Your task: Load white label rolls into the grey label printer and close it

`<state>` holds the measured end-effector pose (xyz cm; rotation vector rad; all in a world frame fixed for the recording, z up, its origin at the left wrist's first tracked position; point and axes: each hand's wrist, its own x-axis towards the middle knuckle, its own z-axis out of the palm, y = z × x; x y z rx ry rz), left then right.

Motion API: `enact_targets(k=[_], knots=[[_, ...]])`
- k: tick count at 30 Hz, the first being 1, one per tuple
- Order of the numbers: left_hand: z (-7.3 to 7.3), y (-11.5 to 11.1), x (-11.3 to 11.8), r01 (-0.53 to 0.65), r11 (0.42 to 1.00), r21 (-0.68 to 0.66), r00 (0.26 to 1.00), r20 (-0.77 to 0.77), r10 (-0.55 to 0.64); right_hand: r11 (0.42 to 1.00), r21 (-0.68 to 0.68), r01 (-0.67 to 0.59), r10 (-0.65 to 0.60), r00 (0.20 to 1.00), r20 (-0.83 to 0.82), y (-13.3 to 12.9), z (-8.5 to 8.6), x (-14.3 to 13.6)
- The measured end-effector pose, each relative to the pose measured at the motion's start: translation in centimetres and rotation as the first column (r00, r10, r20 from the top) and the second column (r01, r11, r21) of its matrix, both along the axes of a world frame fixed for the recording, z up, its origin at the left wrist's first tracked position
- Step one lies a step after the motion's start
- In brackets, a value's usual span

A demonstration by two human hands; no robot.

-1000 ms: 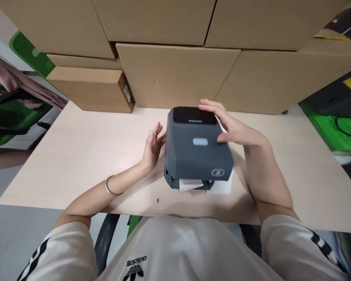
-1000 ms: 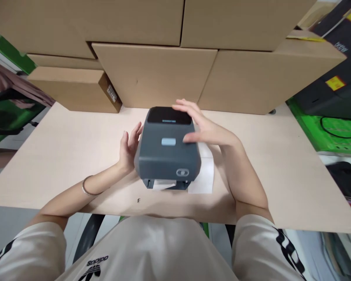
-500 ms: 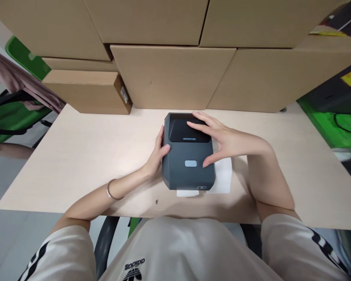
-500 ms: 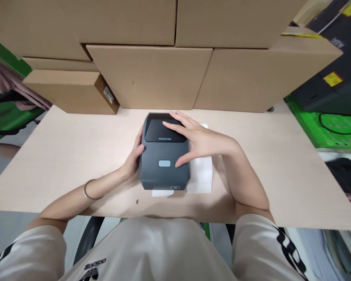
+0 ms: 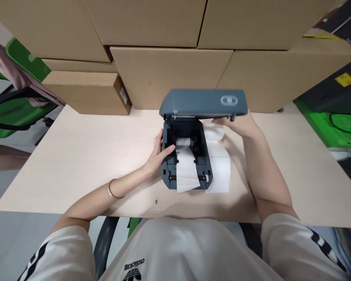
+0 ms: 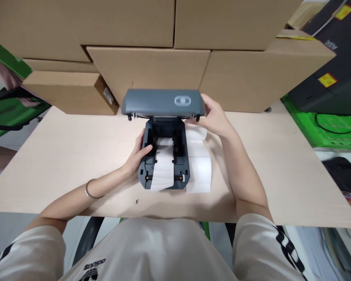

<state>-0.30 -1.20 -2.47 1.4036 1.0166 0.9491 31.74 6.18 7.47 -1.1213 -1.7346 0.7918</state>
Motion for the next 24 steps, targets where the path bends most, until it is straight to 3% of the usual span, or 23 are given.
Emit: enact_targets(k=[2, 4, 12, 15, 18, 20, 22, 24], knots=[[0.6, 0.1, 0.0, -0.015, 1.0, -0.025, 1.0, 0.015, 0.015, 0.989, 0.04, 0.141, -0.136, 0.984, -0.113, 1.0, -1.2, -1.0], [0.7, 0.4, 0.0, -0.016, 1.0, -0.02, 1.0, 0.025, 0.017, 0.979, 0.061, 0.193, -0.185, 0.975, -0.122, 1.4, -1.9, -1.7], [-0.5, 1.4, -0.4, -0.007, 0.997, 0.077, 1.0, -0.016, 0.009, 0.971, 0.042, 0.236, -0.24, 0.957, 0.164, 1.7, -3.0, -3.6], [-0.2, 1.2, -0.4, -0.031, 0.996, 0.085, 0.999, -0.026, 0.034, 0.95, 0.094, 0.296, -0.311, 0.914, 0.261, 1.5, -2.5, -3.7], [0.1, 1.0, -0.3, -0.04, 0.996, 0.082, 0.999, -0.034, 0.043, 0.887, 0.269, 0.376, -0.459, 0.786, 0.414, -0.3, -0.8, -4.2], [0.0, 1.0, -0.3, -0.035, 0.996, 0.082, 0.999, -0.032, 0.038, 0.904, 0.33, 0.272, -0.421, 0.705, 0.571, -1.9, 0.1, -5.2], [-0.1, 1.1, -0.4, -0.029, 0.995, 0.091, 0.999, -0.042, 0.033, 0.964, 0.263, 0.04, -0.228, 0.634, 0.739, -3.4, 0.3, -6.8], [-0.2, 1.1, -0.5, -0.028, 0.994, 0.104, 0.997, -0.063, 0.034, 0.974, 0.161, -0.16, -0.043, 0.566, 0.823, -4.4, -0.2, -8.3]])
